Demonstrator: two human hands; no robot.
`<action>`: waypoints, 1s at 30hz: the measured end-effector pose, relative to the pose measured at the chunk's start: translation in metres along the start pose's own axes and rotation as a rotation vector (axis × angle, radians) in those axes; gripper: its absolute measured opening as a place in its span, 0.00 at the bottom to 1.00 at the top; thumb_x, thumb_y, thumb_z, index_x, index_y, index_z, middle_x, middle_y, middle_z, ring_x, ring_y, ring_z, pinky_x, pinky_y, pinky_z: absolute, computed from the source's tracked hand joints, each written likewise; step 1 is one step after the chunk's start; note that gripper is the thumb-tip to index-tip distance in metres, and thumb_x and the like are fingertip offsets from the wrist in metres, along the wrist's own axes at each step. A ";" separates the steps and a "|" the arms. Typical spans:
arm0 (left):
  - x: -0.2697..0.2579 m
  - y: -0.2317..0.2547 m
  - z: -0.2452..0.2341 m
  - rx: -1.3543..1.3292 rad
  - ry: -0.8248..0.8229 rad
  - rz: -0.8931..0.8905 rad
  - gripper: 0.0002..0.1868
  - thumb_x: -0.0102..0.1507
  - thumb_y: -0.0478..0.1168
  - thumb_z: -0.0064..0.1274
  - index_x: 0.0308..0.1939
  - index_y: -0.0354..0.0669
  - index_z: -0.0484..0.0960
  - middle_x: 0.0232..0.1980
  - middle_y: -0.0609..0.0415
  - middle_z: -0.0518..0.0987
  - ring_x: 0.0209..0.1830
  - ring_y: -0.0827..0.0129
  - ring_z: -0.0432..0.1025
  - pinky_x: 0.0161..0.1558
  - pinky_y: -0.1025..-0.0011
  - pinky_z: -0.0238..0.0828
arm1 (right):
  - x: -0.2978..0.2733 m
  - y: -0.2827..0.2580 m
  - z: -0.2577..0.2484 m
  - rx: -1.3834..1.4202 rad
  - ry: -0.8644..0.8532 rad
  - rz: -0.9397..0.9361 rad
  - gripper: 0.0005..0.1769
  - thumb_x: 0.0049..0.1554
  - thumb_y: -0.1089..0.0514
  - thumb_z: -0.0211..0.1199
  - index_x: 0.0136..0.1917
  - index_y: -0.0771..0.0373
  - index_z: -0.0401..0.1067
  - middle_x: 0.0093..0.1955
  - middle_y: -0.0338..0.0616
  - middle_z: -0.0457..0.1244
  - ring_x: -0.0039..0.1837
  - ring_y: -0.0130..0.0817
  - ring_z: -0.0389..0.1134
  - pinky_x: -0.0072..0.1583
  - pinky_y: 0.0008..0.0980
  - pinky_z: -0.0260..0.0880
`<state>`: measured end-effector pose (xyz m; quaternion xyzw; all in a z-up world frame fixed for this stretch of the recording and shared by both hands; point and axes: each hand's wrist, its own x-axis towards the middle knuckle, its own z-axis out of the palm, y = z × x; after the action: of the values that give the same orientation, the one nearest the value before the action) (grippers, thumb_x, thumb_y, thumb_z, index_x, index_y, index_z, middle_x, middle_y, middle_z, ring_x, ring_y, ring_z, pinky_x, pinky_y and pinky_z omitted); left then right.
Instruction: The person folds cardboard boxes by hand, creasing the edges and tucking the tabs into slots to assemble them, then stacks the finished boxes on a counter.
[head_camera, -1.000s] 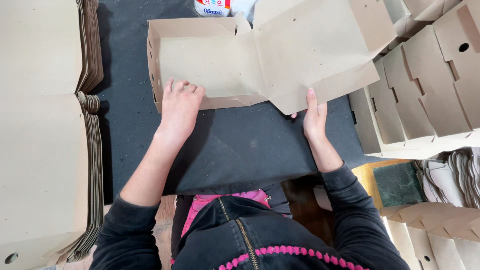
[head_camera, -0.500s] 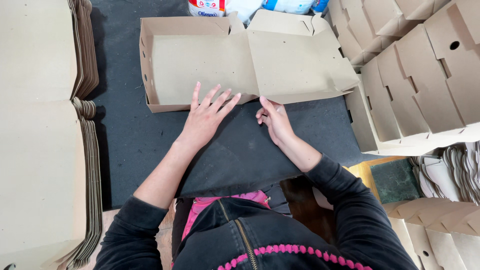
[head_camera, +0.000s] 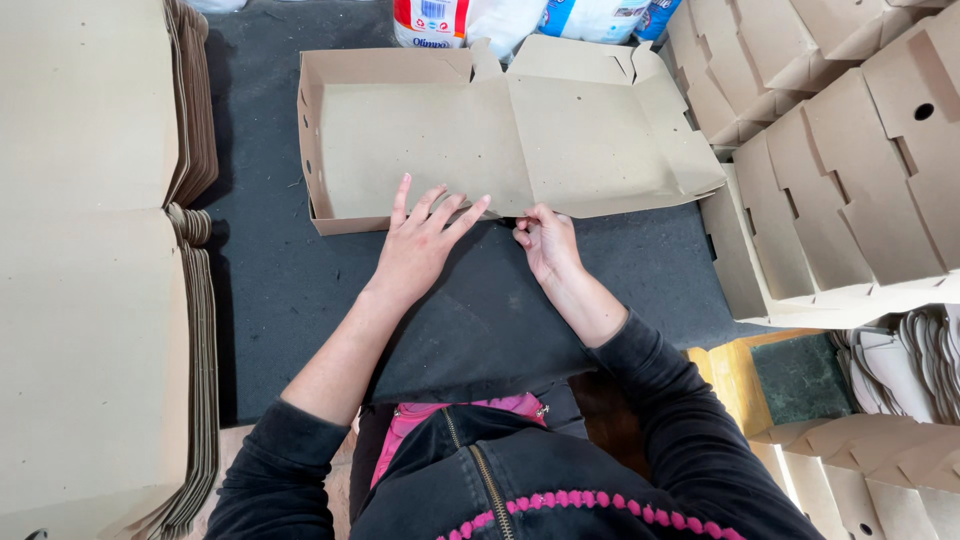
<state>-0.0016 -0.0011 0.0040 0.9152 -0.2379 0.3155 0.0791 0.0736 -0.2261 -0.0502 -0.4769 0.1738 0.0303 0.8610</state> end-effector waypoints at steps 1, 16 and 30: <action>0.001 0.000 -0.002 0.016 0.001 -0.006 0.36 0.64 0.34 0.58 0.75 0.62 0.69 0.60 0.56 0.76 0.68 0.60 0.67 0.77 0.37 0.38 | 0.004 0.000 -0.004 -0.017 0.005 -0.003 0.07 0.51 0.72 0.61 0.42 0.68 0.65 0.40 0.40 0.52 0.35 0.32 0.60 0.32 0.21 0.50; -0.004 -0.017 0.025 -0.220 0.115 -0.170 0.06 0.73 0.39 0.48 0.48 0.43 0.78 0.34 0.55 0.75 0.41 0.65 0.75 0.72 0.49 0.56 | -0.015 0.005 0.020 -0.192 -0.230 -0.263 0.21 0.64 0.61 0.63 0.65 0.76 0.63 0.55 0.51 0.64 0.47 0.38 0.74 0.43 0.22 0.81; -0.001 -0.007 0.018 -0.251 0.140 -0.137 0.05 0.72 0.39 0.50 0.43 0.43 0.77 0.31 0.55 0.71 0.37 0.65 0.72 0.71 0.50 0.56 | -0.005 0.040 0.011 -0.314 -0.275 -0.423 0.16 0.60 0.68 0.67 0.59 0.77 0.68 0.29 0.44 0.62 0.28 0.25 0.62 0.27 0.21 0.65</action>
<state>0.0113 0.0003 -0.0105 0.8881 -0.2062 0.3400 0.2306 0.0633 -0.1941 -0.0758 -0.6215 -0.0546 -0.0591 0.7792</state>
